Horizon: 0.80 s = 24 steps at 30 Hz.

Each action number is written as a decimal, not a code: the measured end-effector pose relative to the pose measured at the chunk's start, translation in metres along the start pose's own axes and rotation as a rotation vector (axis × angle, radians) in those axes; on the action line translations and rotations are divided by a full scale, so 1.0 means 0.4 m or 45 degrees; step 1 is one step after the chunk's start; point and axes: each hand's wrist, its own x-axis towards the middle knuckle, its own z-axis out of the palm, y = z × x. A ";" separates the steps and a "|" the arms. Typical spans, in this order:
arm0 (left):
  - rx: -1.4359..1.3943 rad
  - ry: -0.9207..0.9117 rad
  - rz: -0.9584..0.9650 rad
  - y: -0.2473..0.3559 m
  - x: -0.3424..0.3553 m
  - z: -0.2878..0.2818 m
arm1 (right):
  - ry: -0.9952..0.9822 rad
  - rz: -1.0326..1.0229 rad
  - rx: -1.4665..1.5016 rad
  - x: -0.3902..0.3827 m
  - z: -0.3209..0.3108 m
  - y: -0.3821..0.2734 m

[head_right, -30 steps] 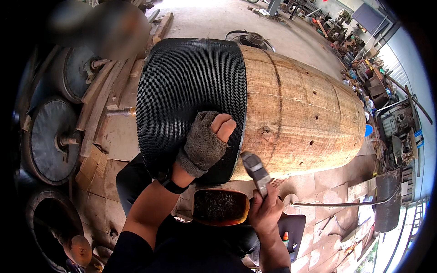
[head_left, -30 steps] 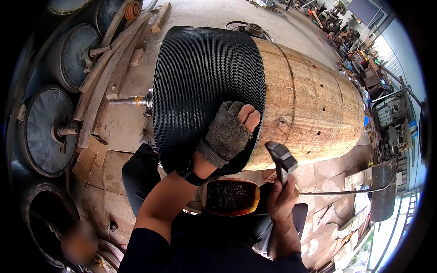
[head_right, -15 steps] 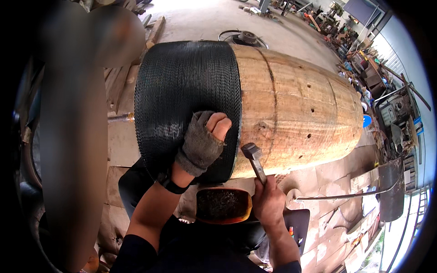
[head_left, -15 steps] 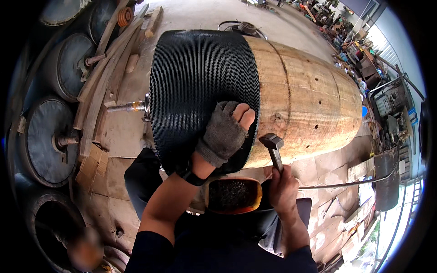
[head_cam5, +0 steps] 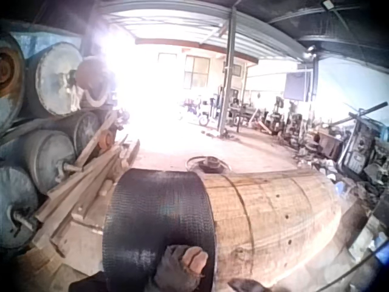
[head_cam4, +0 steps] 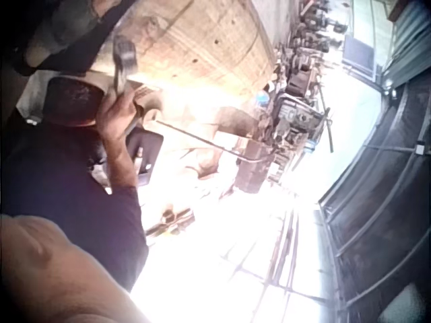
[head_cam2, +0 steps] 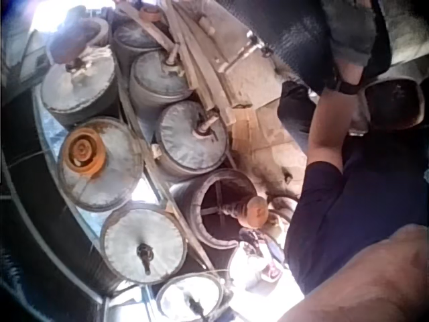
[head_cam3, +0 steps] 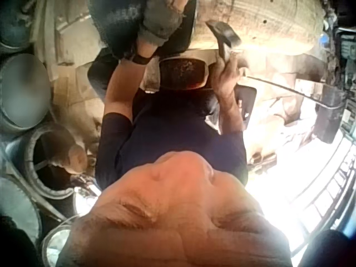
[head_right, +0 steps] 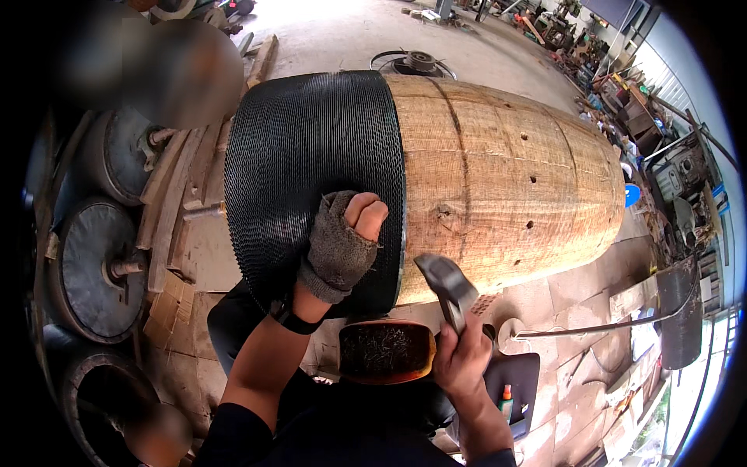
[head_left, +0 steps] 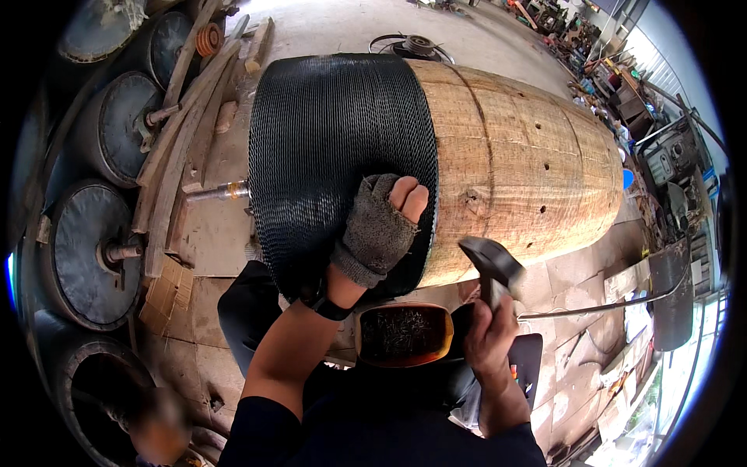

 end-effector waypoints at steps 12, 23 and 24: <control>-0.005 0.013 0.022 -0.003 -0.005 0.008 | 0.244 -0.377 -0.087 -0.017 0.031 0.040; 0.006 0.025 0.040 0.001 0.002 0.006 | 0.204 -0.235 0.012 -0.018 0.039 0.039; 0.008 0.016 0.039 -0.002 0.001 0.008 | 0.094 -0.001 -0.117 -0.043 0.063 0.048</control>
